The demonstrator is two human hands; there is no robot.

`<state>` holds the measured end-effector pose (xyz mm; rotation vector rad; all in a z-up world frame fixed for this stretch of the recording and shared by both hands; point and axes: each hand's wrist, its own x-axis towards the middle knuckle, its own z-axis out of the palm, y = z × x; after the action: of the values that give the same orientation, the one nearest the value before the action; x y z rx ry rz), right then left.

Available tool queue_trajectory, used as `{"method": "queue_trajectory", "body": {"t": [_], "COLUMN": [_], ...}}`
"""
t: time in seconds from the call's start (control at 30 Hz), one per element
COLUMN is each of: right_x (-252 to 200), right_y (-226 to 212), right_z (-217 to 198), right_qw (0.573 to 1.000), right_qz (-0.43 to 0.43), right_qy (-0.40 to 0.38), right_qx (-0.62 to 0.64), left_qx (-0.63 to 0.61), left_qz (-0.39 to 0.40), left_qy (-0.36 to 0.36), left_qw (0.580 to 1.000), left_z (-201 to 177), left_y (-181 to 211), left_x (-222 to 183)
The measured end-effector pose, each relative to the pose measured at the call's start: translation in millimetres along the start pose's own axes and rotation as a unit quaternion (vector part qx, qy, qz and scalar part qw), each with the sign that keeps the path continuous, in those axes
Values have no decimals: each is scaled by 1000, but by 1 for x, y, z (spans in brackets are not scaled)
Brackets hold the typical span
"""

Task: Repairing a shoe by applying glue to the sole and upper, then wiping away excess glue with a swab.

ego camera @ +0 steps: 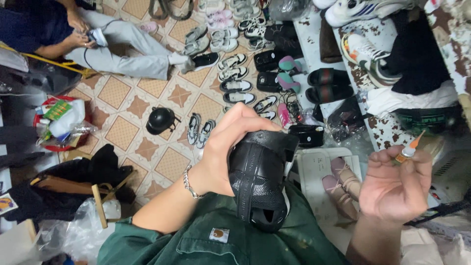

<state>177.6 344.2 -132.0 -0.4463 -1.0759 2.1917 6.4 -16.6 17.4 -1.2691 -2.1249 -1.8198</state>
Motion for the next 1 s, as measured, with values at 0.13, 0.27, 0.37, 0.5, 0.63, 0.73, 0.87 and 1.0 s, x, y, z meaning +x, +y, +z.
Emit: {"method": "queue_trajectory", "body": {"t": [0.13, 0.27, 0.37, 0.5, 0.63, 0.73, 0.87, 1.0], "right_x": [12, 35, 58, 93, 136, 191, 313, 382], "right_y": [5, 7, 5, -13, -29, -22, 15, 15], "right_z": [-11, -13, -18, -1, 4, -24, -135, -168], "right_qw": [1000, 993, 981, 961, 957, 955, 883, 708], "right_qz": [-20, -98, -153, -170, -181, -132, -300, -397], "right_qy": [9, 53, 107, 182, 202, 211, 154, 99], "right_qx": [-21, -34, -58, -125, -99, -163, -327, -576], "left_qx": [-10, 27, 41, 28, 15, 42, 65, 53], "left_qz": [31, -1, -36, -86, -101, -74, -27, 8], "left_qy": [5, -15, 0, 39, 55, 57, 17, 13], "left_qw": [999, 1000, 999, 995, 993, 995, 997, 998], "left_z": [-3, -9, -10, -10, -7, -7, -8, -3], "left_y": [1, -3, -4, -5, -17, -22, -15, -12], "left_x": [0, -5, -12, -14, -20, -16, -8, -3]}}
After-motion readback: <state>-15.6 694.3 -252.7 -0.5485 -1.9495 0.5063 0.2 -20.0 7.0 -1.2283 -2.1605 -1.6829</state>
